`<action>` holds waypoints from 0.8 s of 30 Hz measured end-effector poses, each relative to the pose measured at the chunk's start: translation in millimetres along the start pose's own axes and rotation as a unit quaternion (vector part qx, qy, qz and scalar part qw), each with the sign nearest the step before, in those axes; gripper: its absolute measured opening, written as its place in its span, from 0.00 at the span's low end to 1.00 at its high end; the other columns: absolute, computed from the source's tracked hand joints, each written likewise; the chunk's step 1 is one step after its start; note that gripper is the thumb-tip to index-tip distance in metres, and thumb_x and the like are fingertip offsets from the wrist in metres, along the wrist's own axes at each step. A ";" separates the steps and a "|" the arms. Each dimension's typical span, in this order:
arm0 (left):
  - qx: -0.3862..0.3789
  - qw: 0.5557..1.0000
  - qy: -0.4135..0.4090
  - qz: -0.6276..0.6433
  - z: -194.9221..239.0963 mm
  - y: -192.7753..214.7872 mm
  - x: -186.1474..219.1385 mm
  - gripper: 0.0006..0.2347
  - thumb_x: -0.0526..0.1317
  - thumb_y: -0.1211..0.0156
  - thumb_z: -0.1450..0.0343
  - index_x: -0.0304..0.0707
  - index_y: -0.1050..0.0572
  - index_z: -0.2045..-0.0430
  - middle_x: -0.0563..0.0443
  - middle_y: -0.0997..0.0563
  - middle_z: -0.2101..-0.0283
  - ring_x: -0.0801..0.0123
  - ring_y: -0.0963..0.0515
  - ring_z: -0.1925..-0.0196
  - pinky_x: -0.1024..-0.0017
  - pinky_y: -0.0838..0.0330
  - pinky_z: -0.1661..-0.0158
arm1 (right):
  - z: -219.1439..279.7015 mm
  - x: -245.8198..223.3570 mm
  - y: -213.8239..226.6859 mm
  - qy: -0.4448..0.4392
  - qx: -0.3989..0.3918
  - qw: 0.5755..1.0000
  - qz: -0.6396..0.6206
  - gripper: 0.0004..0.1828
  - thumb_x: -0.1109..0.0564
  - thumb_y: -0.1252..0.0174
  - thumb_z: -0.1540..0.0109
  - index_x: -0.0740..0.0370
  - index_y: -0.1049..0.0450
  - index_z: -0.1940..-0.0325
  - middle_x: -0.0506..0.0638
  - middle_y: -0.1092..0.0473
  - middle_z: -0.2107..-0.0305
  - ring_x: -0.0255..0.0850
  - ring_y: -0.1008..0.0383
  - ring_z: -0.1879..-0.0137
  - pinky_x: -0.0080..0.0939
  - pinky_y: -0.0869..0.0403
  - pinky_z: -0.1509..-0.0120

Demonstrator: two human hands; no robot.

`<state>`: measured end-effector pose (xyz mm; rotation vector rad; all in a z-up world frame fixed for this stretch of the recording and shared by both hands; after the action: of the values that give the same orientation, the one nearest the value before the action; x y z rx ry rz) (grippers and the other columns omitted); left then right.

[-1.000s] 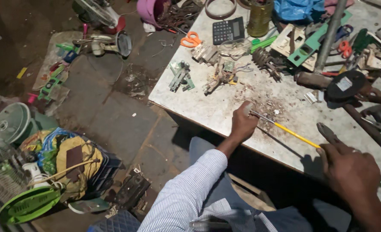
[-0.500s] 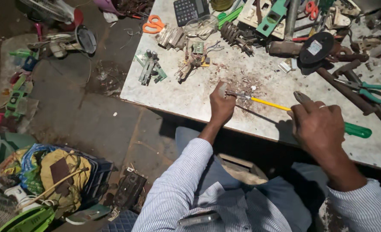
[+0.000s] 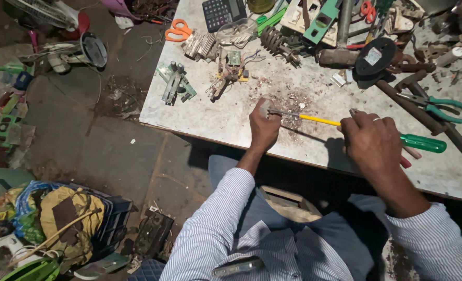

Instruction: The person uses a screwdriver and pliers to disassemble and manipulate a small white plastic component with wires on a cluttered workbench. They repeatedly pry, twist, and cut parts of the component while handling it with both hands.

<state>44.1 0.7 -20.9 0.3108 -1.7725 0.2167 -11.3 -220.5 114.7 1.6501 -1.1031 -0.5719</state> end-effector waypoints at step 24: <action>0.000 1.000 0.001 -0.028 -3.2 -0.5 -1.4 0.02 0.29 0.43 0.32 0.33 0.30 0.71 0.50 0.26 0.75 0.73 0.27 0.70 0.71 0.29 0.67 | -8.4 -0.4 -31.1 -0.035 -0.058 0.997 0.038 0.05 0.58 0.41 0.37 0.57 0.25 0.56 0.53 0.26 0.62 0.48 0.23 0.69 0.48 0.25 0.66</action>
<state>47.5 1.4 -21.6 0.3603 -1.7601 0.1771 7.1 -214.4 89.1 1.4918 -1.1582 -0.6365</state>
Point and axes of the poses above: each hand's wrist, its own z-axis away from the middle knuckle, its own y-axis out of the back of the hand, x = y × z, the point moved 4 cm from there along -z, towards the middle knuckle
